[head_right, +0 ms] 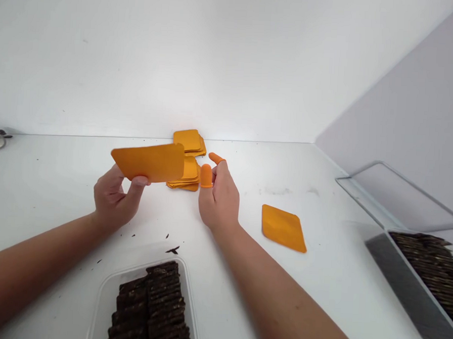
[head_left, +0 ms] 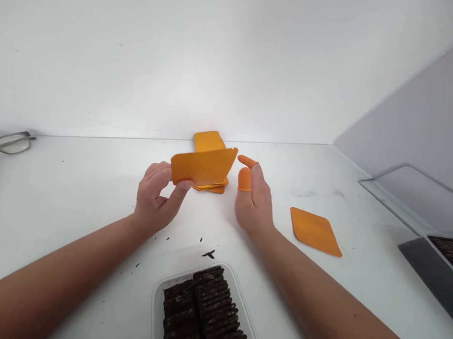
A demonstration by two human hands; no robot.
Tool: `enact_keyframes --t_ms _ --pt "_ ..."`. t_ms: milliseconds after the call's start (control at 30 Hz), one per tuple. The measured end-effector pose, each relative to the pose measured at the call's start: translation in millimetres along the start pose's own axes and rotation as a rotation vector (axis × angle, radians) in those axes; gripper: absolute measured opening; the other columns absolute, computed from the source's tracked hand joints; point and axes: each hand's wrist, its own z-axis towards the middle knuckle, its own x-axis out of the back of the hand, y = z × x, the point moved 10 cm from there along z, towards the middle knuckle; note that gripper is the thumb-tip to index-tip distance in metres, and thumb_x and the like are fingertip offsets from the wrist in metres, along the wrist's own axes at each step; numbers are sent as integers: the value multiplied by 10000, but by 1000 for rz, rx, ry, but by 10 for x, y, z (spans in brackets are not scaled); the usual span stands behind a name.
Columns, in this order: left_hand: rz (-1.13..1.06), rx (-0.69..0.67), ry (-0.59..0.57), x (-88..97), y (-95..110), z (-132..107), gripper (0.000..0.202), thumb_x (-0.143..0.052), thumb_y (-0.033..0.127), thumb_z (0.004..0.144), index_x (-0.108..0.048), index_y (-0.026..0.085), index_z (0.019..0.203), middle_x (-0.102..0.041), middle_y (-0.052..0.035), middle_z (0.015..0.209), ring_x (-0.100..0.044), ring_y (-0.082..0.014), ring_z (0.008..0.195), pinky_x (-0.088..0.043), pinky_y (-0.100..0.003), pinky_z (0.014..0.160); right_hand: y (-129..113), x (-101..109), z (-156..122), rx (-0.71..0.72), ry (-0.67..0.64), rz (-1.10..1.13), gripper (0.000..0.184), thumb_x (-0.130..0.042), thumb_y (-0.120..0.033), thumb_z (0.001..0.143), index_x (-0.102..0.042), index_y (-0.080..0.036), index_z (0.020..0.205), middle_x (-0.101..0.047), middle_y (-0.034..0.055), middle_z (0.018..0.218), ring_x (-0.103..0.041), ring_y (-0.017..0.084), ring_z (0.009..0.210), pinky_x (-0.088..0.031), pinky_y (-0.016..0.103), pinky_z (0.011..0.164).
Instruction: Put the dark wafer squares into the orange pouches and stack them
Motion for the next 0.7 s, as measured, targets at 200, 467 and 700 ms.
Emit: enact_keyframes --t_ms 200,467,700 --pt "150 -121 -70 -79 85 11 110 -752 194 879 -735 295 921 -671 3 870 -571 -187 893 -427 -389 858 -269 -29 -69 288 -24 126 616 -277 -695 1033 -590 -169 1097 -575 23 842 -587 153 789 -507 327 731" --pt "200 51 -278 -291 -138 -102 99 -655 274 953 -754 274 945 -733 -18 962 -621 -229 989 -420 -462 956 -342 248 -25 359 174 110 312 -555 -431 1024 -591 -152 889 -577 6 853 -547 113 754 -504 266 698" --pt "68 228 -254 -247 -268 -127 114 -632 295 960 -711 234 905 -738 -11 972 -669 -186 931 -466 -388 909 -513 237 -63 411 106 105 309 -524 -400 1041 -564 -151 862 -543 -13 792 -531 104 710 -477 245 653"
